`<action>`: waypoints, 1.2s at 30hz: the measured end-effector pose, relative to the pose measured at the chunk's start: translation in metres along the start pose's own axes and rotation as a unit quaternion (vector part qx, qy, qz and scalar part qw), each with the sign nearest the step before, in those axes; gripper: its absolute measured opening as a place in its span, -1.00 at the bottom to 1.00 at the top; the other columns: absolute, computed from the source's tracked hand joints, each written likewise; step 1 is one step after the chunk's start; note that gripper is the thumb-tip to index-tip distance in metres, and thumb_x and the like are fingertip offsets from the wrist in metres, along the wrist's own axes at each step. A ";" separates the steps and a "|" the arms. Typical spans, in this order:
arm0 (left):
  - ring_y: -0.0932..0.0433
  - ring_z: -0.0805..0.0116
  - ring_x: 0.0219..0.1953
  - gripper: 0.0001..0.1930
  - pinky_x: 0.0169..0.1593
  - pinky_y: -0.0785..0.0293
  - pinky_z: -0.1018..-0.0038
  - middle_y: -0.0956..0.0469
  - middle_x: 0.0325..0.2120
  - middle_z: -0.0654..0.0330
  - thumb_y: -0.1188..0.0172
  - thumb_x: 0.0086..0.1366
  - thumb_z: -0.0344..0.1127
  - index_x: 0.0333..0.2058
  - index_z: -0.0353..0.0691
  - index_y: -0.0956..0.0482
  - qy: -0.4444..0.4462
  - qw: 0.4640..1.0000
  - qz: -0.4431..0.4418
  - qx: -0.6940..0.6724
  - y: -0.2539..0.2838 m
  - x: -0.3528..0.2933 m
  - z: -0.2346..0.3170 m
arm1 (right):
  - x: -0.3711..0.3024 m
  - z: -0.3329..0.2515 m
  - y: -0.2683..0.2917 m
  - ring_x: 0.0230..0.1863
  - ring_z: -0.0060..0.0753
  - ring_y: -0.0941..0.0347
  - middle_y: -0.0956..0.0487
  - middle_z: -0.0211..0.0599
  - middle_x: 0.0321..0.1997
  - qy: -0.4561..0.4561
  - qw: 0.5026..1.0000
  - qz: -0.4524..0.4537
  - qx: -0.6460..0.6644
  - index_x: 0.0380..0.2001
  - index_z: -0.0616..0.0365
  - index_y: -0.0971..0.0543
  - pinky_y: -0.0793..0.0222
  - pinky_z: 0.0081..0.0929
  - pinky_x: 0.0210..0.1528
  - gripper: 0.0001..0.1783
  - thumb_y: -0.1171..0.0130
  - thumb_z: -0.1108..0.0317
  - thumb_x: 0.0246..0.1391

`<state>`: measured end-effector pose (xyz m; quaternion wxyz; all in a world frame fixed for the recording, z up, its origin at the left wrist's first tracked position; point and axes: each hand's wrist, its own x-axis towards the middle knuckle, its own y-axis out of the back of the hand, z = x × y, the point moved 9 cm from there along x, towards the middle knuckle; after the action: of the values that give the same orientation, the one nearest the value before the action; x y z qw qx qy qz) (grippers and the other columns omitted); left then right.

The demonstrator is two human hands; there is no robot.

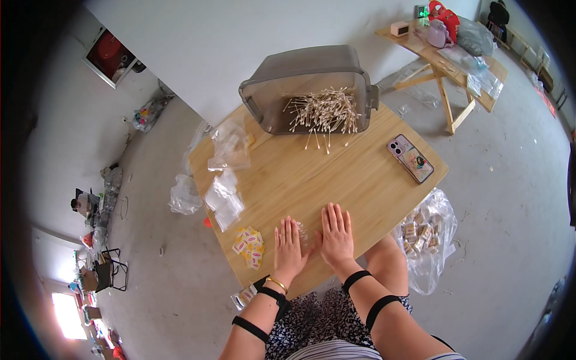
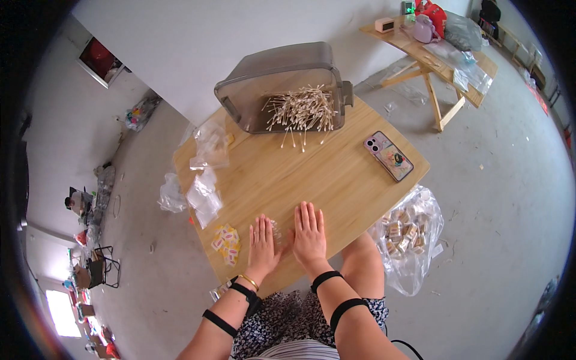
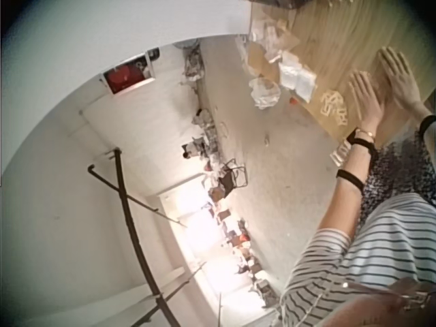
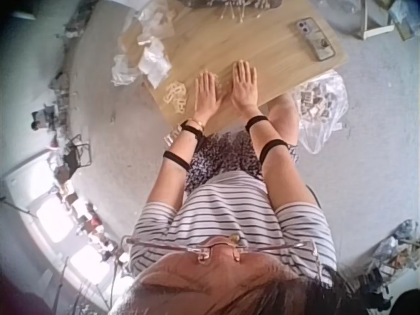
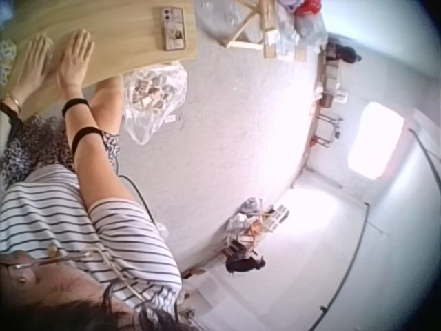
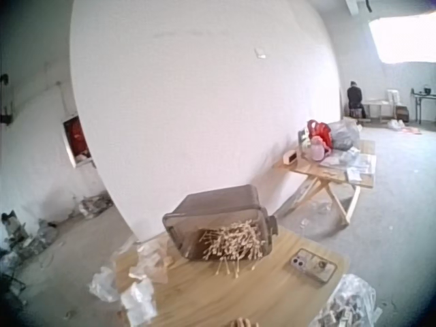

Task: Packaging cotton swabs into small clear plastic bags and sealing them with stickers.

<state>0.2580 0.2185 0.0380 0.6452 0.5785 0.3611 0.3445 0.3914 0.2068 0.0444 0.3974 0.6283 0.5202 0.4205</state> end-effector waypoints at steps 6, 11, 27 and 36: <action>0.20 0.00 0.53 0.00 0.51 0.37 -0.02 0.15 0.48 -0.12 0.12 0.38 0.33 0.44 -0.42 0.18 0.017 0.999 0.030 -0.013 0.005 0.012 -0.010 | -0.001 -0.001 0.001 0.59 -0.17 0.17 -0.04 -0.15 0.56 -0.001 1.000 0.011 0.010 0.44 0.23 -0.12 0.33 -0.09 0.59 -0.23 0.07 0.02 0.30; 0.21 0.01 0.53 -0.03 0.50 0.41 -0.03 0.16 0.48 -0.12 0.12 0.40 0.29 0.44 -0.40 0.20 0.048 0.998 0.027 -0.016 0.008 0.031 -0.019 | -0.001 0.000 0.005 0.58 -0.16 0.14 -0.06 -0.13 0.55 -0.003 0.999 0.019 0.026 0.42 0.24 -0.16 0.30 -0.05 0.58 -0.24 0.04 0.04 0.28; 0.23 0.04 0.53 0.00 0.51 0.43 0.00 0.18 0.48 -0.15 0.16 0.39 0.34 0.44 -0.41 0.23 0.072 0.996 0.012 -0.046 0.008 0.036 -0.029 | 0.000 0.000 0.005 0.59 -0.18 0.16 -0.07 -0.13 0.55 -0.007 1.000 0.012 0.023 0.42 0.24 -0.16 0.33 -0.08 0.58 -0.24 0.05 0.03 0.28; 0.25 -0.02 0.53 0.01 0.51 0.42 0.00 0.21 0.48 -0.18 0.12 0.40 0.31 0.43 -0.45 0.24 0.063 0.997 0.024 -0.023 0.003 0.012 -0.010 | 0.000 0.000 0.004 0.58 -0.15 0.15 -0.07 -0.12 0.55 -0.002 0.999 0.022 0.026 0.42 0.24 -0.15 0.30 -0.06 0.58 -0.24 0.04 0.03 0.28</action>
<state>0.2551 0.2337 0.0398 0.6258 0.5491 0.3792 0.4039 0.3928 0.2064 0.0480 0.3727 0.6506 0.5163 0.4138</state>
